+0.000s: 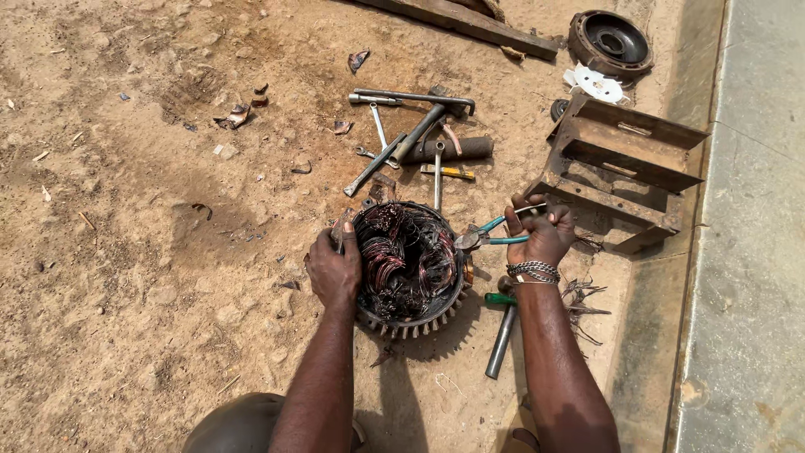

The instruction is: The person crouches on bare dirt beside concrete steps and dismantles a burned electric motor stator, using a screwdriver and pliers to pry and pull the old copper windings out of the housing. Extracted wire bundles are set aside on the ground as the person works around the stator.

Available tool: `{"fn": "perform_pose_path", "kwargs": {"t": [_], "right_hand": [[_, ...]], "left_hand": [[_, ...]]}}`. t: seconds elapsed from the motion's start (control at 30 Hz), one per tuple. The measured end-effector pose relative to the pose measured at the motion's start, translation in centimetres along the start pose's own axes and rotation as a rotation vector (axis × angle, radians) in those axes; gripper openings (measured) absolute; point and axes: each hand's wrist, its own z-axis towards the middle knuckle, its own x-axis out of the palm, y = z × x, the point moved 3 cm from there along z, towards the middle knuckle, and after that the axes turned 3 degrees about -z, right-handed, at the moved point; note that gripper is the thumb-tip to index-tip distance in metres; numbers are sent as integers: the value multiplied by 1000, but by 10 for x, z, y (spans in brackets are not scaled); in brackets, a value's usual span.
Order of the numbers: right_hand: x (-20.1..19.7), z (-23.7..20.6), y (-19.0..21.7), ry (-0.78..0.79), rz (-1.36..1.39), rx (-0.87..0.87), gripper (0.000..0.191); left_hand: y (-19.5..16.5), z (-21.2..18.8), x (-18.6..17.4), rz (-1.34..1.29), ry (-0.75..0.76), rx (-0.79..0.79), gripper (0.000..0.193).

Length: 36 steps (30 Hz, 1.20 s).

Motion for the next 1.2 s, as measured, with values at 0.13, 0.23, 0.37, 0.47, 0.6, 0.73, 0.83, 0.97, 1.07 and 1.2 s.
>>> {"fn": "perform_pose_path", "kwargs": {"t": [0.13,0.23,0.37,0.47,0.6,0.73,0.83,0.97,1.07,1.2], "right_hand": [[19,-18,-11,183,13,20,30],[23,-25,-11,335,-23,3,30],[23,-29,-20,435,27,76,25],[22,-30,-24,517,15,82,30],[24,-32,-21,626,-60,119,33],[33,-40,-18,771,-144,95,36],[35,-47,-22,774,-168,61,42],[30,-44,-35,552,-83,21,56],[39,-34,-55,398,-7,148,32],[69,-40,-77,270,17,66,44]], "left_hand": [[-2,-3,-3,17,9,-43,96],[-2,-4,-2,38,-13,-20,99],[0,-3,0,46,4,-18,100],[1,-2,0,44,0,-22,99],[1,-3,0,46,5,-27,99],[0,-4,0,44,-5,-21,98],[0,-4,-1,42,0,-19,99],[1,-2,-2,57,-7,-14,99],[2,-1,0,56,14,-36,100],[-2,0,-4,57,2,-40,97]]}}
